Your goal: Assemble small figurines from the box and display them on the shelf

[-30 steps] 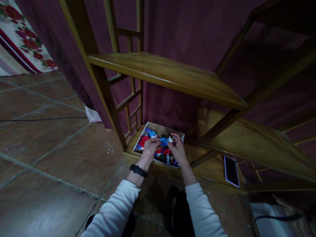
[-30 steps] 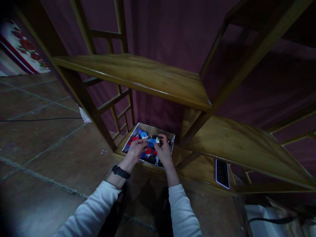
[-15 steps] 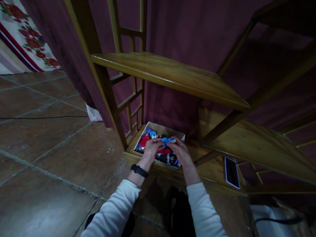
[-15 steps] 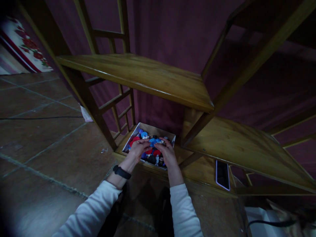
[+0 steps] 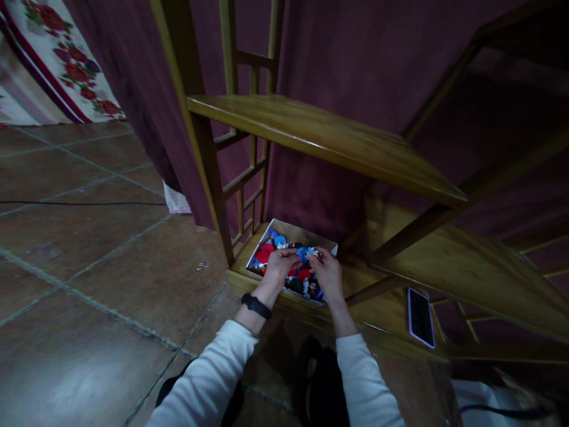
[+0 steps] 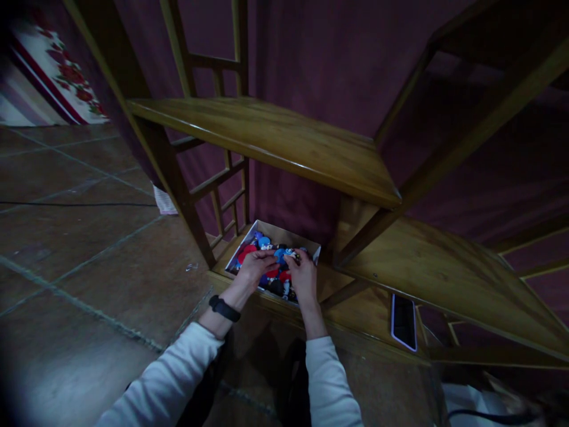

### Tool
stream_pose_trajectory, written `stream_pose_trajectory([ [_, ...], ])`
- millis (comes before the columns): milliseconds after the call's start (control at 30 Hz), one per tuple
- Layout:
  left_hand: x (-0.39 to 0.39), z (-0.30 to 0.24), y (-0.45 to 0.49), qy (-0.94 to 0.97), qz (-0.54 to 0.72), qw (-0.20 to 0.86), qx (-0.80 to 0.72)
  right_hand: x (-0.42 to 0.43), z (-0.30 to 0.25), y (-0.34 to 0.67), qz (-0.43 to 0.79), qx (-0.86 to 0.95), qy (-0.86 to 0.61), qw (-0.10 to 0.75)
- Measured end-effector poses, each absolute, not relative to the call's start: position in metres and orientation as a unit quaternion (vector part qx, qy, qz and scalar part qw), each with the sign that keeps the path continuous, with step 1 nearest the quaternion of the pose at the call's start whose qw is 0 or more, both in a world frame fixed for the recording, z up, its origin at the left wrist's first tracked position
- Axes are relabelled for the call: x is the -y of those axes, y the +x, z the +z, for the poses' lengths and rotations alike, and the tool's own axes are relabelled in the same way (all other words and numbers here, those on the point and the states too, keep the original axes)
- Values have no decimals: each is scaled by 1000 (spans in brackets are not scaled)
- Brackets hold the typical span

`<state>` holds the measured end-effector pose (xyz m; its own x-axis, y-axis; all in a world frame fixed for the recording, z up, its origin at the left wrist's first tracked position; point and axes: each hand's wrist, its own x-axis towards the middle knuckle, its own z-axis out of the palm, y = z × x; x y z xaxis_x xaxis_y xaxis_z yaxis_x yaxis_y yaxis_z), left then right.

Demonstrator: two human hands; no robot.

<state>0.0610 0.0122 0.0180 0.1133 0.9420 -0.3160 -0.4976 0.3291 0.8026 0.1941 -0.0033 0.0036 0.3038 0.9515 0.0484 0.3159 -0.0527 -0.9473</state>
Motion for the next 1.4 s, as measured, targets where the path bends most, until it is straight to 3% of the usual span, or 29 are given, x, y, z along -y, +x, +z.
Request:
stream_pose_trajectory([
  [433, -11, 16, 59, 259, 504, 698, -438, 3, 2, 198, 399, 494, -595, 493],
  [1000, -11, 12, 53, 200, 491, 728, -435, 9, 19, 202, 224, 682, -588, 373],
  [1400, -5, 14, 58, 237, 492, 706, -450, 11, 20, 205, 215, 698, -577, 365],
])
